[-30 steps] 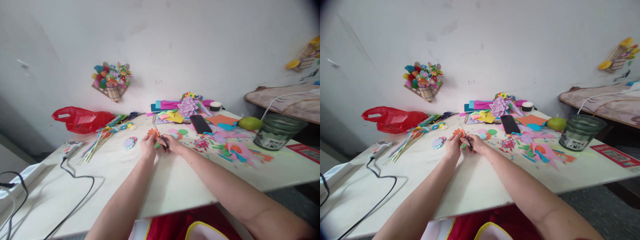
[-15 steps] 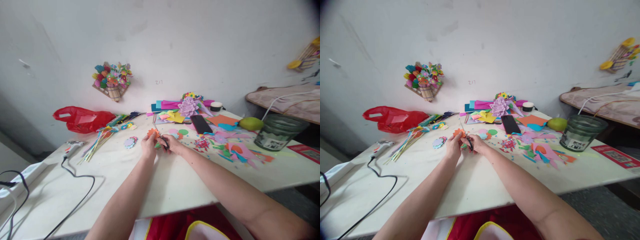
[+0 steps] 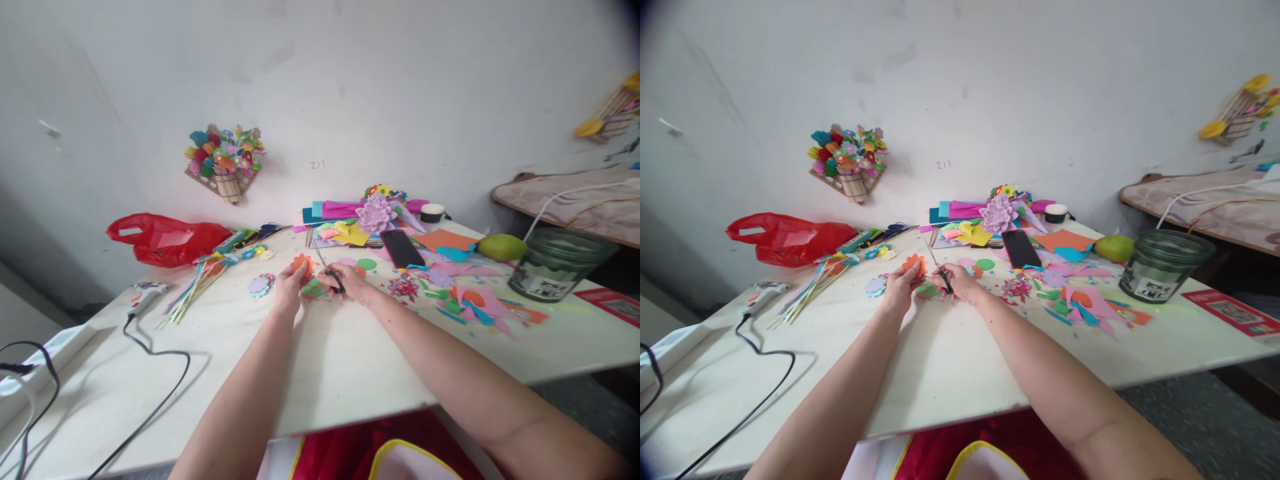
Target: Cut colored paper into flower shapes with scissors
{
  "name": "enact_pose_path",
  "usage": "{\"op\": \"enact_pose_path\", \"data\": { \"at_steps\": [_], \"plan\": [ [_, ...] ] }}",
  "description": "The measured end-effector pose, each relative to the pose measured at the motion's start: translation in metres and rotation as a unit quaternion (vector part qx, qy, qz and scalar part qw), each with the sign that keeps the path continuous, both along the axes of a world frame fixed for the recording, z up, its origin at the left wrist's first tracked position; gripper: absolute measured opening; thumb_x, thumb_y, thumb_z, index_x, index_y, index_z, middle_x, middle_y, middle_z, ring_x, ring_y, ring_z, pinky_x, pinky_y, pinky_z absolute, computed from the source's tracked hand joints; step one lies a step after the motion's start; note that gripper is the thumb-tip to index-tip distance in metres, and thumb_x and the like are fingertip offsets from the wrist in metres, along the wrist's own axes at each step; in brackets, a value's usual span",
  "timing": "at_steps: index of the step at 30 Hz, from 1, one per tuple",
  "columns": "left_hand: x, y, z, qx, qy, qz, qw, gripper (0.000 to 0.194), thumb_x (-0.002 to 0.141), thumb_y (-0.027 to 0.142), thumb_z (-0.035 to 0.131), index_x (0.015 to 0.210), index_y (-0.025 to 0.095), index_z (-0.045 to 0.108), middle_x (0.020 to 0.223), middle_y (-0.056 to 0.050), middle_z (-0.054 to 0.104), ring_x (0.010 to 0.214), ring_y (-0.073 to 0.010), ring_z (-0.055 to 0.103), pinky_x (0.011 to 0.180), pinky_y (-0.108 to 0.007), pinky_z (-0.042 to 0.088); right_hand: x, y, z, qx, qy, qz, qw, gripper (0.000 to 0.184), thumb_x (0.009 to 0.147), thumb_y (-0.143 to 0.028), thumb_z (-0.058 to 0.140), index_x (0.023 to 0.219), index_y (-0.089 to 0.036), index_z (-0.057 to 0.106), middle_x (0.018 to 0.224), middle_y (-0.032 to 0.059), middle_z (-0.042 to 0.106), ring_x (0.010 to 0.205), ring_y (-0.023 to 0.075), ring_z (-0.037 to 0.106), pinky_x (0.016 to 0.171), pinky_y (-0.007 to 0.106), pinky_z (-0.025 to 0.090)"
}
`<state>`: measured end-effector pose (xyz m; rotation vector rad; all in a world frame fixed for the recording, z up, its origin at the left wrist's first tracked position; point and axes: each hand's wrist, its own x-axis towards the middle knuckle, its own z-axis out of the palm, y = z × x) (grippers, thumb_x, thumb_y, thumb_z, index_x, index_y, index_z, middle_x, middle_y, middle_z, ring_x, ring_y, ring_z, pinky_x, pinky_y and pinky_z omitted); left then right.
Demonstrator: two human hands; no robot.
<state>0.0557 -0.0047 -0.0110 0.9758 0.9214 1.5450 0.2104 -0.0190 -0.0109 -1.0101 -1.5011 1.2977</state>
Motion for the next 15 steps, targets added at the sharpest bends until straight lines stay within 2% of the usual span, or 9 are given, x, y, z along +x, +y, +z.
{"op": "enact_pose_path", "data": {
  "at_steps": [3,9,15],
  "plan": [
    [-0.003,0.002,0.000,-0.009,0.024,-0.013,1.000,0.042,0.044,0.042,0.085,0.069,0.013,0.069,0.059,-0.002,0.063,0.050,-0.0104,0.055,0.055,-0.025,0.046,0.000,0.000,0.002,-0.003,0.012,-0.029,1.000,0.041,0.062,-0.034,0.078,0.093,-0.016,0.059,0.059,-0.0036,0.057,0.046,0.0083,0.053,0.032,0.015,0.033],
    [-0.005,-0.004,0.001,-0.020,0.078,-0.082,0.993,0.038,0.049,0.041,0.084,0.067,0.013,0.067,0.055,-0.001,0.060,0.051,-0.0117,0.056,0.053,-0.023,0.045,0.002,0.010,-0.006,-0.001,0.068,-0.071,0.995,0.045,0.057,-0.031,0.080,0.095,-0.018,0.059,0.065,-0.0037,0.060,0.050,0.0089,0.056,0.034,0.014,0.033],
    [-0.004,-0.007,-0.002,-0.032,0.064,-0.167,0.983,0.038,0.055,0.041,0.082,0.073,0.011,0.067,0.064,-0.005,0.064,0.054,-0.0148,0.060,0.052,-0.025,0.045,0.001,0.014,-0.007,0.010,0.092,-0.089,0.992,0.042,0.056,-0.026,0.076,0.092,-0.017,0.058,0.059,-0.0047,0.057,0.050,0.0099,0.055,0.034,0.015,0.033]
  ]
}}
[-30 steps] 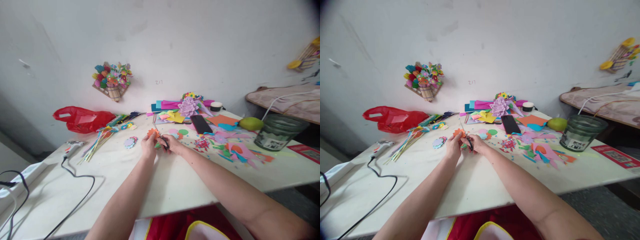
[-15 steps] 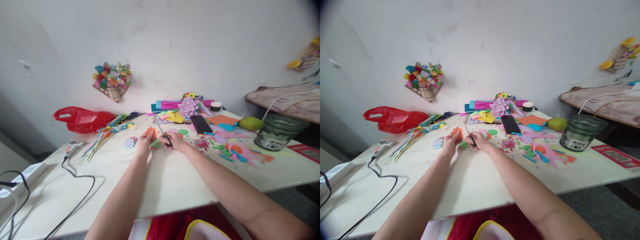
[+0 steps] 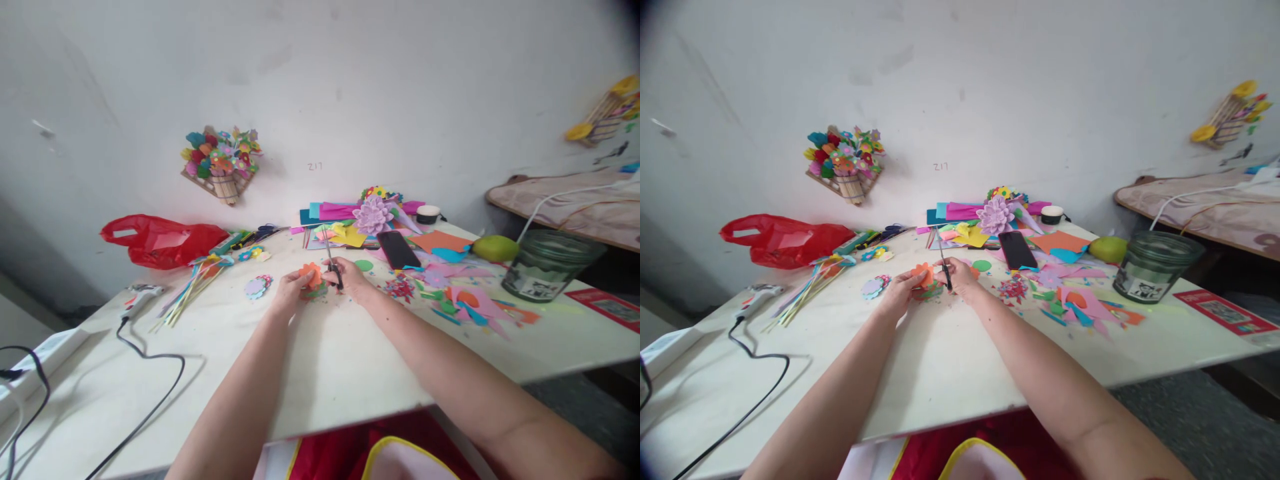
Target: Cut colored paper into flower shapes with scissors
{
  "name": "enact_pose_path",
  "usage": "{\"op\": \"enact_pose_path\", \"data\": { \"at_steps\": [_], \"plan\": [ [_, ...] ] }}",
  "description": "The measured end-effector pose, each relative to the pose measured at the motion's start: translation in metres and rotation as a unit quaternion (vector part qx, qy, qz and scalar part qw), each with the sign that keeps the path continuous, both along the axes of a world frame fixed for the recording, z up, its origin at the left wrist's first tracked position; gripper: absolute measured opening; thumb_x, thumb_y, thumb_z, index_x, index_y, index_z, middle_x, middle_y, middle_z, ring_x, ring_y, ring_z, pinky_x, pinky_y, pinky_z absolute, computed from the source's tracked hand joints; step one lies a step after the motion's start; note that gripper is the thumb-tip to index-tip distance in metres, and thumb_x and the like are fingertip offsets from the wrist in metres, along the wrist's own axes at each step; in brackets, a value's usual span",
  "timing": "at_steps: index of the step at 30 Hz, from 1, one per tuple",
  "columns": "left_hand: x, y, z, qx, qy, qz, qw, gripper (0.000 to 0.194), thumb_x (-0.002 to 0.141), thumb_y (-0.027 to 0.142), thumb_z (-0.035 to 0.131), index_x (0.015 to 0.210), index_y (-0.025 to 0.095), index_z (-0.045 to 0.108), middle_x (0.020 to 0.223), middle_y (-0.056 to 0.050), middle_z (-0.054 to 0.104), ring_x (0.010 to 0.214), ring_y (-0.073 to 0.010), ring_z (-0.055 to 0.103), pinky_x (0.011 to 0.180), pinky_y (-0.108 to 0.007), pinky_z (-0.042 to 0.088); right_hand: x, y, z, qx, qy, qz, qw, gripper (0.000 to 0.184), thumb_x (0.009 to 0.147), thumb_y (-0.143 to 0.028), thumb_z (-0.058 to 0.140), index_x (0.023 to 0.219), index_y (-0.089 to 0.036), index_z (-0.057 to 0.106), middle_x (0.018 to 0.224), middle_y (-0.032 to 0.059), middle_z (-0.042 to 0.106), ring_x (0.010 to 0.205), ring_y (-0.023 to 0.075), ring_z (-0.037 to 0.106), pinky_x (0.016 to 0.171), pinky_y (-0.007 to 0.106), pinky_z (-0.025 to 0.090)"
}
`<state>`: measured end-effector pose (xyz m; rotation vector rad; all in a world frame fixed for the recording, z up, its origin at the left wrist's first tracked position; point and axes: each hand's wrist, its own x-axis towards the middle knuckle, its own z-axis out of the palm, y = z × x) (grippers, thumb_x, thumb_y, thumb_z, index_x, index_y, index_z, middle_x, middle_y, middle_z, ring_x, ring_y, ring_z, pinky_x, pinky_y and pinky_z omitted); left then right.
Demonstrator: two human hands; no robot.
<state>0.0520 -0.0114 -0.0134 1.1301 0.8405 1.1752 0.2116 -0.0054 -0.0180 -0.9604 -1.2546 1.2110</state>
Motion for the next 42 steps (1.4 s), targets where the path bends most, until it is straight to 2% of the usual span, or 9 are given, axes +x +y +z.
{"op": "enact_pose_path", "data": {
  "at_steps": [7,12,16,22,27,33,42],
  "plan": [
    [-0.004,0.008,-0.010,-0.016,0.018,-0.003,1.000,0.035,0.056,0.035,0.082,0.079,0.012,0.068,0.067,-0.005,0.066,0.054,-0.0139,0.061,0.052,-0.024,0.046,-0.002,-0.005,0.006,0.000,-0.003,-0.019,1.000,0.037,0.057,-0.022,0.071,0.091,-0.018,0.057,0.061,-0.0053,0.056,0.049,0.0089,0.054,0.034,0.015,0.033],
    [0.002,0.002,-0.006,-0.013,-0.034,0.009,0.999,0.035,0.052,0.031,0.083,0.075,0.012,0.066,0.064,-0.005,0.066,0.054,-0.0168,0.063,0.053,-0.026,0.049,-0.007,-0.009,0.008,-0.005,-0.005,-0.017,1.000,0.040,0.056,-0.025,0.074,0.091,-0.018,0.056,0.059,-0.0059,0.056,0.047,0.0088,0.053,0.033,0.015,0.031],
    [0.006,-0.003,-0.002,-0.015,-0.079,0.015,0.997,0.035,0.051,0.029,0.083,0.075,0.012,0.064,0.060,-0.003,0.064,0.058,-0.0199,0.065,0.059,-0.032,0.053,-0.010,-0.012,0.007,-0.016,-0.001,0.018,1.000,0.040,0.058,-0.025,0.075,0.092,-0.018,0.054,0.058,-0.0055,0.057,0.046,0.0097,0.056,0.033,0.016,0.032],
    [0.000,0.004,-0.003,0.037,-0.070,0.082,0.993,0.033,0.048,0.030,0.084,0.070,0.013,0.065,0.063,-0.001,0.066,0.055,-0.0125,0.060,0.059,-0.026,0.051,-0.006,-0.009,0.002,-0.033,-0.030,0.052,0.998,0.041,0.061,-0.023,0.074,0.096,-0.017,0.054,0.059,-0.0040,0.060,0.046,0.0110,0.058,0.033,0.016,0.032],
    [-0.006,0.009,-0.002,0.050,-0.046,0.116,0.991,0.038,0.049,0.036,0.085,0.073,0.013,0.066,0.062,-0.002,0.066,0.054,-0.0124,0.060,0.060,-0.026,0.050,-0.002,-0.012,0.004,-0.061,-0.055,0.108,0.991,0.036,0.065,-0.032,0.075,0.091,-0.017,0.054,0.054,-0.0045,0.058,0.041,0.0089,0.054,0.030,0.015,0.028],
    [-0.008,0.010,0.000,0.068,-0.059,0.133,0.987,0.041,0.051,0.043,0.084,0.071,0.013,0.064,0.064,-0.002,0.065,0.058,-0.0133,0.062,0.067,-0.029,0.051,0.000,-0.011,0.001,-0.030,-0.064,0.166,0.984,0.038,0.071,-0.049,0.068,0.081,-0.016,0.054,0.057,-0.0025,0.060,0.041,0.0074,0.054,0.029,0.015,0.028],
    [-0.009,0.012,-0.002,0.047,-0.098,0.139,0.984,0.038,0.049,0.036,0.085,0.073,0.010,0.068,0.072,-0.007,0.070,0.068,-0.0169,0.066,0.077,-0.032,0.051,-0.003,-0.009,-0.004,-0.007,-0.093,0.169,0.981,0.042,0.075,-0.056,0.062,0.079,-0.016,0.052,0.060,-0.0015,0.060,0.042,0.0075,0.055,0.029,0.015,0.031]
  ]
}}
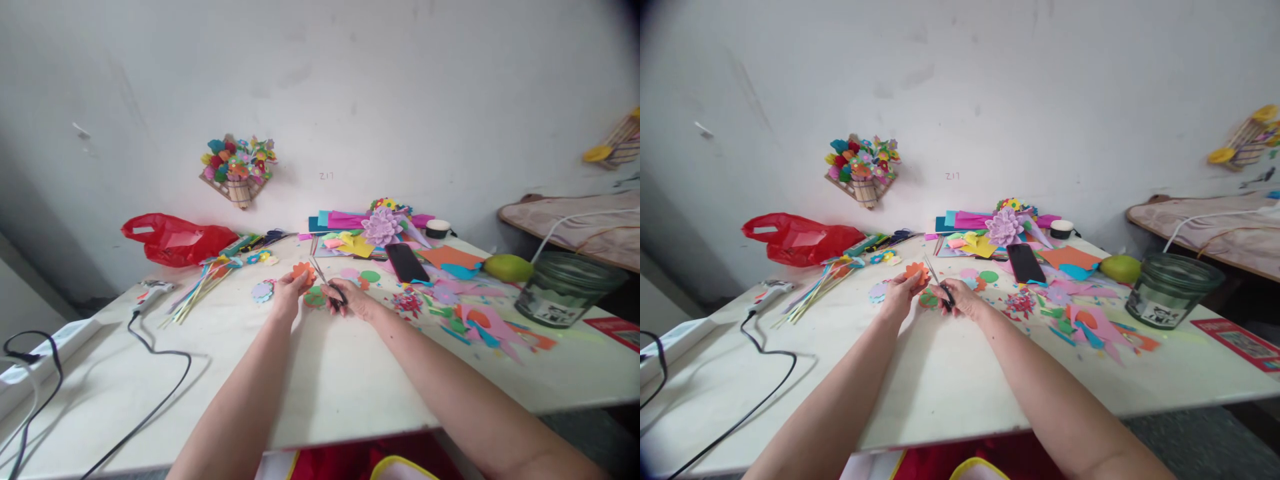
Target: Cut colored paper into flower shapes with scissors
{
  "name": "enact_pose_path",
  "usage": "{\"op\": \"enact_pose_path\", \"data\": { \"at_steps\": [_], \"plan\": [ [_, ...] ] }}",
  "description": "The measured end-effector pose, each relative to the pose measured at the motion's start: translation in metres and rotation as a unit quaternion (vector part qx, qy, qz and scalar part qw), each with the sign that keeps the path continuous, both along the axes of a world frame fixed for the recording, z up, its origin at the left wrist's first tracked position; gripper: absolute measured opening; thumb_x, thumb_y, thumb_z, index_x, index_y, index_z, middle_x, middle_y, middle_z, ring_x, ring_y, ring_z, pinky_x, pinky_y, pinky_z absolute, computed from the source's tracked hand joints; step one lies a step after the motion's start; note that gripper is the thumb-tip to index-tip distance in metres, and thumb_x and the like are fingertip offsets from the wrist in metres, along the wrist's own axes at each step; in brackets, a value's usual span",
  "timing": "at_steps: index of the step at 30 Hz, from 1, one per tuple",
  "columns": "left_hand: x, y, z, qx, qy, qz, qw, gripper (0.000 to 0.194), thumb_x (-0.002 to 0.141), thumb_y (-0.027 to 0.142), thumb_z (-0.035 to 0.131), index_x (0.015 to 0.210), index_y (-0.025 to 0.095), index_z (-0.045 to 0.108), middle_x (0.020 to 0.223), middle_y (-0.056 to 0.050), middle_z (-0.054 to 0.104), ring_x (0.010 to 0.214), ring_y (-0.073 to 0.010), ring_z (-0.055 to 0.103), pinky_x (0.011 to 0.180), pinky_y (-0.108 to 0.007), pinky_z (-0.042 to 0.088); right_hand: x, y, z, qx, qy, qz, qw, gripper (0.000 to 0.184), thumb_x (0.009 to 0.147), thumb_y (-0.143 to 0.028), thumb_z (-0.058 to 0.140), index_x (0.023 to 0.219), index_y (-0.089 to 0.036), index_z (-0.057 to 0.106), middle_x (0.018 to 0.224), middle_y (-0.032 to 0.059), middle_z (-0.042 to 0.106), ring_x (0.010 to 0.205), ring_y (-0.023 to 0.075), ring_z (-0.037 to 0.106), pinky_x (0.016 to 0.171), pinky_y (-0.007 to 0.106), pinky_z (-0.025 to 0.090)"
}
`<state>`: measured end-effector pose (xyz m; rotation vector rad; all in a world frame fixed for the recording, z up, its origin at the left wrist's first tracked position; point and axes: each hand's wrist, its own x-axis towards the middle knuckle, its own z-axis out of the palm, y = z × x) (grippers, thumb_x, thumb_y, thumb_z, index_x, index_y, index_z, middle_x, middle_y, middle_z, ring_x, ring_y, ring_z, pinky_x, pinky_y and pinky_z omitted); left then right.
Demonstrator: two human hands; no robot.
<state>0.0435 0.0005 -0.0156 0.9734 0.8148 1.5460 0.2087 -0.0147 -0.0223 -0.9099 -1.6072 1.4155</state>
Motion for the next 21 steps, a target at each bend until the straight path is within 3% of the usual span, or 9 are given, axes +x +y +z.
{"op": "enact_pose_path", "data": {
  "at_steps": [9,21],
  "plan": [
    [0.006,-0.003,0.004,-0.040,-0.035,-0.016,0.998,0.027,0.052,0.022,0.082,0.072,0.011,0.069,0.069,-0.007,0.070,0.061,-0.0139,0.064,0.062,-0.025,0.050,-0.004,-0.005,0.007,-0.006,-0.034,-0.016,0.999,0.037,0.074,-0.051,0.064,0.078,-0.017,0.051,0.058,-0.0036,0.057,0.041,0.0069,0.053,0.029,0.014,0.031],
    [0.012,-0.006,0.006,-0.064,-0.069,-0.021,0.995,0.015,0.056,0.013,0.075,0.068,0.011,0.067,0.068,-0.005,0.068,0.058,-0.0110,0.062,0.058,-0.021,0.049,-0.001,-0.004,0.003,0.011,-0.017,-0.002,1.000,0.043,0.074,-0.058,0.061,0.076,-0.017,0.051,0.059,-0.0028,0.057,0.043,0.0075,0.053,0.031,0.016,0.031]
  ]
}}
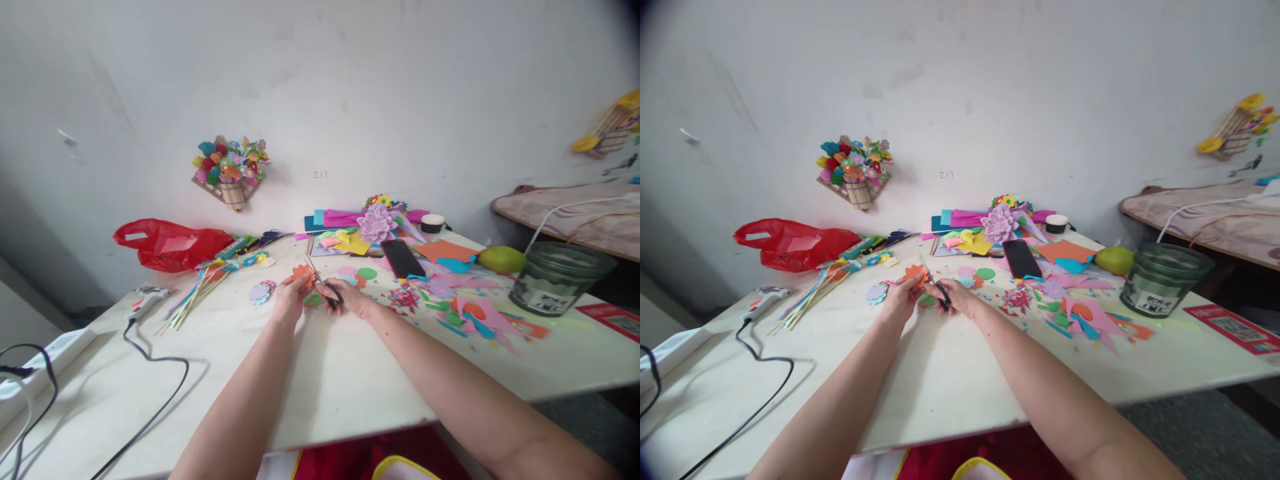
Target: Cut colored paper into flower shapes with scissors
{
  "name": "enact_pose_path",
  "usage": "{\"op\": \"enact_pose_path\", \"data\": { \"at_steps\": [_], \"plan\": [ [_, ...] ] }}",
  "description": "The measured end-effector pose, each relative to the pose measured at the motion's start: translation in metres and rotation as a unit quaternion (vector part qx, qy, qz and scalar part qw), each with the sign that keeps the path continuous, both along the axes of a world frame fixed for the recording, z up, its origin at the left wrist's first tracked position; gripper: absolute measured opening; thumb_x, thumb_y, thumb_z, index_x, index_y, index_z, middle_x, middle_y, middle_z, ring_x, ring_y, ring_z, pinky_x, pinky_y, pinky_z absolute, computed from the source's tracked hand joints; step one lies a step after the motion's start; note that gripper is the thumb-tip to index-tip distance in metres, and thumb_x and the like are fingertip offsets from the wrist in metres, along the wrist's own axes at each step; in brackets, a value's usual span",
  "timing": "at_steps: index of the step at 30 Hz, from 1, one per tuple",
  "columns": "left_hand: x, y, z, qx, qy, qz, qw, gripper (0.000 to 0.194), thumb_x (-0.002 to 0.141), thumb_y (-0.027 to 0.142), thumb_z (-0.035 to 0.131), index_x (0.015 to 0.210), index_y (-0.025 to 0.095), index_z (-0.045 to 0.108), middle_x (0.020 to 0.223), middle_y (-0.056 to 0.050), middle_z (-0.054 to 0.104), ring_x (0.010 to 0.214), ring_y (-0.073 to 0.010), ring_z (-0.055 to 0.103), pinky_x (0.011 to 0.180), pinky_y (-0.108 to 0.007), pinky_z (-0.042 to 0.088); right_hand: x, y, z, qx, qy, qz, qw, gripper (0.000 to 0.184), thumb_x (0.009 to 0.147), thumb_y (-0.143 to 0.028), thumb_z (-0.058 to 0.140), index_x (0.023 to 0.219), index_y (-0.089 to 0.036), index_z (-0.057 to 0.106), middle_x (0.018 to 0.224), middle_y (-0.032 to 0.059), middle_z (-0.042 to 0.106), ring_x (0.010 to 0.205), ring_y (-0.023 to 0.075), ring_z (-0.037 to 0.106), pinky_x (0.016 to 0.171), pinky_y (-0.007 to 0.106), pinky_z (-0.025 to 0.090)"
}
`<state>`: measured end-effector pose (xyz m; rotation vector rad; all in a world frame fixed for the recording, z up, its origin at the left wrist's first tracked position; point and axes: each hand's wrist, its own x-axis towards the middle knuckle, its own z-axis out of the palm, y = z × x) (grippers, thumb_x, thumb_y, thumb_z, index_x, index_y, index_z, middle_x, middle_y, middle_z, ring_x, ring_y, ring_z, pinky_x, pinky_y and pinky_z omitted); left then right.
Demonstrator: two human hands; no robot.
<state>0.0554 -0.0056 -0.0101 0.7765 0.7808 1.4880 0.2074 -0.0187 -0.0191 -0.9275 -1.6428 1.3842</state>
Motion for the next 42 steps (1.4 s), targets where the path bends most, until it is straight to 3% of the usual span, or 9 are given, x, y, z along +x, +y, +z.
{"op": "enact_pose_path", "data": {
  "at_steps": [36,42],
  "plan": [
    [0.0028,-0.0006,-0.0001,0.011,0.007,0.012,1.000,0.020,0.054,0.016,0.078,0.070,0.012,0.066,0.069,-0.003,0.068,0.059,-0.0107,0.062,0.057,-0.020,0.049,-0.0041,0.0013,-0.0015,-0.003,-0.014,-0.026,1.000,0.037,0.073,-0.051,0.065,0.075,-0.018,0.051,0.050,-0.0059,0.052,0.037,0.0071,0.047,0.029,0.015,0.026],
    [-0.0010,0.0005,-0.0017,0.021,0.030,0.011,0.999,0.024,0.055,0.022,0.078,0.074,0.013,0.066,0.069,-0.003,0.068,0.060,-0.0129,0.063,0.064,-0.025,0.050,-0.0026,-0.0023,0.0013,-0.009,-0.015,-0.002,1.000,0.036,0.073,-0.050,0.065,0.073,-0.017,0.050,0.051,-0.0058,0.052,0.036,0.0062,0.046,0.029,0.015,0.026]
  ]
}}
